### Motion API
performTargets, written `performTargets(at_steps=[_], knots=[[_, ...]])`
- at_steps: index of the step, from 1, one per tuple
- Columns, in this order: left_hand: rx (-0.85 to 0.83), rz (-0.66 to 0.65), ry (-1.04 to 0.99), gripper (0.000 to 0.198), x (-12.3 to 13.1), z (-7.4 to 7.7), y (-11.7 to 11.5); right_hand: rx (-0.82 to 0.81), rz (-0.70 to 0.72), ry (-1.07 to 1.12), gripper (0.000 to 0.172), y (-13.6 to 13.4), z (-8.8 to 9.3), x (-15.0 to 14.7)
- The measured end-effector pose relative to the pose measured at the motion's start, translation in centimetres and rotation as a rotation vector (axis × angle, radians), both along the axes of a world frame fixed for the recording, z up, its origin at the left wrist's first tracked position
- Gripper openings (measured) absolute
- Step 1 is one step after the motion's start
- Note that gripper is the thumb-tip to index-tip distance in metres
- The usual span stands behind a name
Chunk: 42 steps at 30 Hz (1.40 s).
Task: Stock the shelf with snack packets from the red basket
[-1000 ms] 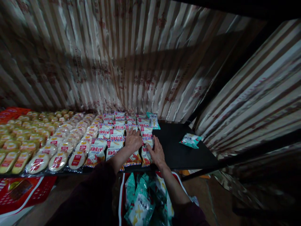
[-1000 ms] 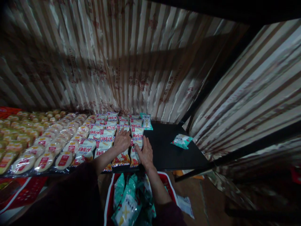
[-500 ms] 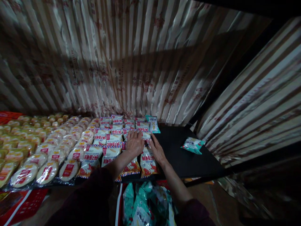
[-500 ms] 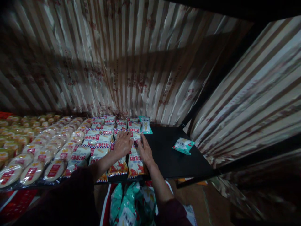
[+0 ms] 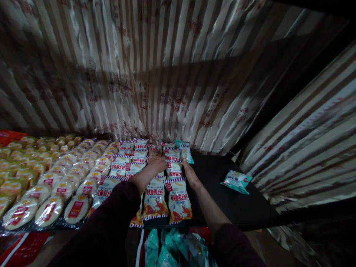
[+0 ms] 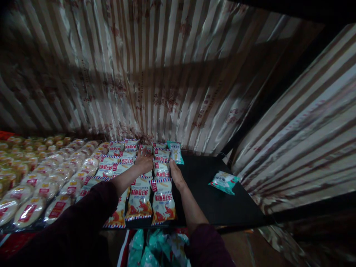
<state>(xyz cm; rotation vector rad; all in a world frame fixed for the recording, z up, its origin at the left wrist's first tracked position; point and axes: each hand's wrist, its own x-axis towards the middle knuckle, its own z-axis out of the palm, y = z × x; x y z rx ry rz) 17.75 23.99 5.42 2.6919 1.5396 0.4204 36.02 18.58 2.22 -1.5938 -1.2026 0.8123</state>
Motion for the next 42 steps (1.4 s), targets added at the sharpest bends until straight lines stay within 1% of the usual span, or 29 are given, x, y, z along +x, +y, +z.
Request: performTargets(at_steps=[5,7,10,12,14,17,19,21,23,26,28,30,31,33,36,38,40,42], knots=[[-0.008,0.0,0.032,0.029,-0.6,-0.3,0.3,-0.013,0.088,0.001,0.065,0.2,0.2,-0.5],[-0.008,0.01,0.03,0.031,-0.7,0.0,0.2,-0.024,0.073,-0.025,0.067,0.1,0.2,-0.5],[-0.003,0.022,0.014,0.039,-0.7,0.8,-0.6,0.022,-0.005,-0.08,0.067,-0.5,0.3,-0.2],[0.015,0.017,-0.007,0.041,-0.7,1.5,-1.6,0.053,-0.068,-0.107,0.068,-1.5,0.7,0.0],[0.057,0.029,-0.05,0.04,-0.9,2.0,-3.2,0.072,-0.108,-0.122,0.068,-2.9,1.1,0.1],[0.138,0.039,-0.148,0.038,-1.2,2.0,-6.9,0.15,-0.145,-0.148,0.065,-5.7,1.3,0.0],[0.16,-0.049,-0.207,0.039,-1.4,1.5,-10.1,0.192,-0.191,-0.164,0.065,-7.9,1.0,-0.3],[0.148,-0.159,-0.248,0.041,-1.4,0.6,-13.8,0.184,-0.239,-0.173,0.065,-10.1,0.3,-0.7],[0.09,-0.241,-0.28,0.042,-1.4,-0.5,-17.7,0.176,-0.274,-0.195,0.066,-12.5,-0.5,-1.3],[-0.005,-0.325,-0.327,0.044,-1.5,-2.5,-23.4,0.214,-0.341,-0.227,0.065,-16.6,-1.7,-2.9],[-0.066,-0.425,-0.355,0.044,-1.8,-3.9,-26.8,0.229,-0.34,-0.227,0.059,-19.7,-2.4,-4.4],[-0.137,-0.441,-0.377,0.048,-2.2,-5.2,-29.4,0.242,-0.274,-0.234,0.052,-22.7,-3.2,-6.1],[-0.162,-0.463,-0.375,0.05,-2.4,-5.8,-30.4,0.251,-0.243,-0.244,0.048,-24.1,-3.6,-6.9],[-0.208,-0.449,-0.366,0.054,-2.8,-6.7,-31.6,0.263,-0.2,-0.276,0.043,-26.3,-4.3,-8.2],[-0.28,-0.421,-0.341,0.058,-3.3,-7.4,-32.3,0.246,-0.133,-0.318,0.039,-28.2,-5.2,-9.3],[-0.354,-0.385,-0.294,0.057,-3.7,-7.7,-32.5,0.184,-0.102,-0.354,0.038,-28.8,-5.8,-9.7],[-0.458,-0.311,-0.177,0.055,-4.2,-8.1,-32.9,0.082,-0.061,-0.41,0.036,-29.5,-6.6,-10.0],[-0.541,-0.267,-0.064,0.057,-4.8,-8.4,-33.6,0.016,0.015,-0.448,0.032,-30.3,-7.4,-10.4]])
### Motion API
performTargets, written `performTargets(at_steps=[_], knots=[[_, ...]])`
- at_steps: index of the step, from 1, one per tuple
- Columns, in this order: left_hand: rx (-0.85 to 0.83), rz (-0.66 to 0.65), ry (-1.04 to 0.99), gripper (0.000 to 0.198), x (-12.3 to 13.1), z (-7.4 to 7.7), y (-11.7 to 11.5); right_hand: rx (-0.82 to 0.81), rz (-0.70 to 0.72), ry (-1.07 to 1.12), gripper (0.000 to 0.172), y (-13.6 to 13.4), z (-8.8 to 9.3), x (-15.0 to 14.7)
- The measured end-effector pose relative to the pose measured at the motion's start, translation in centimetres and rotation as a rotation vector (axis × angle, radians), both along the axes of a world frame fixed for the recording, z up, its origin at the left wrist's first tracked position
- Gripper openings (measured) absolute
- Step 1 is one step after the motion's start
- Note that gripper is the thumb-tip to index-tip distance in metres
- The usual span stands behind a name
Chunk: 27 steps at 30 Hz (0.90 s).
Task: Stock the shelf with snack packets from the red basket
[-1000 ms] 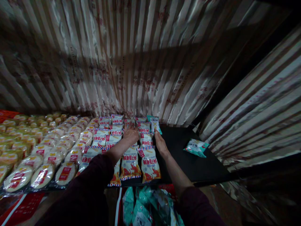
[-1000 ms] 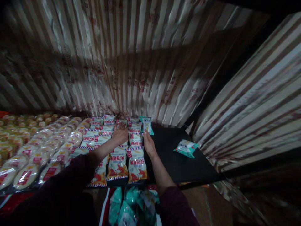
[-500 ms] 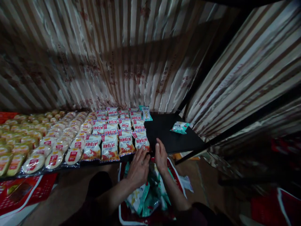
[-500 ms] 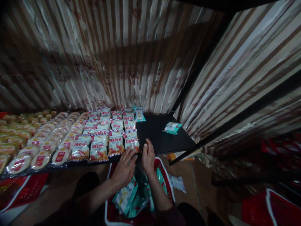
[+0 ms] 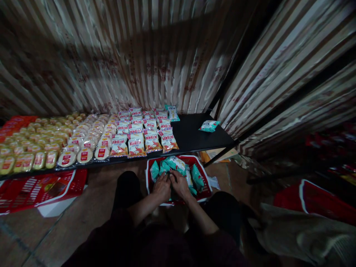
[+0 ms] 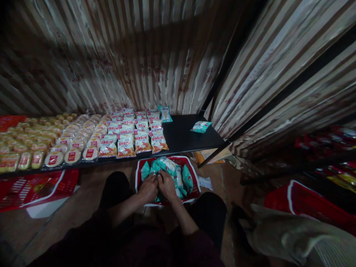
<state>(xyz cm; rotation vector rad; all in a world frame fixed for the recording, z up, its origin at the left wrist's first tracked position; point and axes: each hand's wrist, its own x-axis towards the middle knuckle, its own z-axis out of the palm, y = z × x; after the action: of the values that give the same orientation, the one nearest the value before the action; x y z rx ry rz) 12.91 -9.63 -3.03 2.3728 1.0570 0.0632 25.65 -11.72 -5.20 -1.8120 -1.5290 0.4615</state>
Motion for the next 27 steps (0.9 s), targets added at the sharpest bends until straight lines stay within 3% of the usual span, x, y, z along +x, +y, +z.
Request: performTargets(at_steps=[3,8,11,13,19,22,24,27], knots=[[-0.041,-0.002,0.071,0.057,-1.2,-0.7,-1.5,0.002,0.029,-0.034,0.031,-1.3,-1.1,-0.2],[-0.049,0.071,0.131,0.049,-3.2,-2.7,-3.4,0.096,-0.272,-0.15,0.044,-2.0,-1.8,1.3],[-0.072,0.066,0.118,0.045,-3.8,-3.7,-3.8,0.083,-0.244,-0.146,0.042,-1.3,-1.5,2.7],[-0.077,0.091,0.11,0.044,-3.9,-4.0,-3.8,0.063,-0.246,-0.076,0.041,-0.6,-1.3,3.5],[-0.04,0.166,0.104,0.037,-3.3,-3.5,-3.3,0.067,-0.438,0.07,0.047,-0.7,-1.3,5.2],[0.004,0.158,0.078,0.032,-3.4,-3.3,-3.4,0.068,-0.392,0.111,0.043,-2.0,-1.6,5.3],[0.036,0.149,0.059,0.031,-3.4,-3.3,-3.8,0.08,-0.269,0.105,0.038,-2.9,-1.7,5.1],[0.114,-0.003,-0.029,0.029,-3.1,-3.7,-4.9,0.179,-0.171,0.061,0.032,-3.5,-1.8,4.4]])
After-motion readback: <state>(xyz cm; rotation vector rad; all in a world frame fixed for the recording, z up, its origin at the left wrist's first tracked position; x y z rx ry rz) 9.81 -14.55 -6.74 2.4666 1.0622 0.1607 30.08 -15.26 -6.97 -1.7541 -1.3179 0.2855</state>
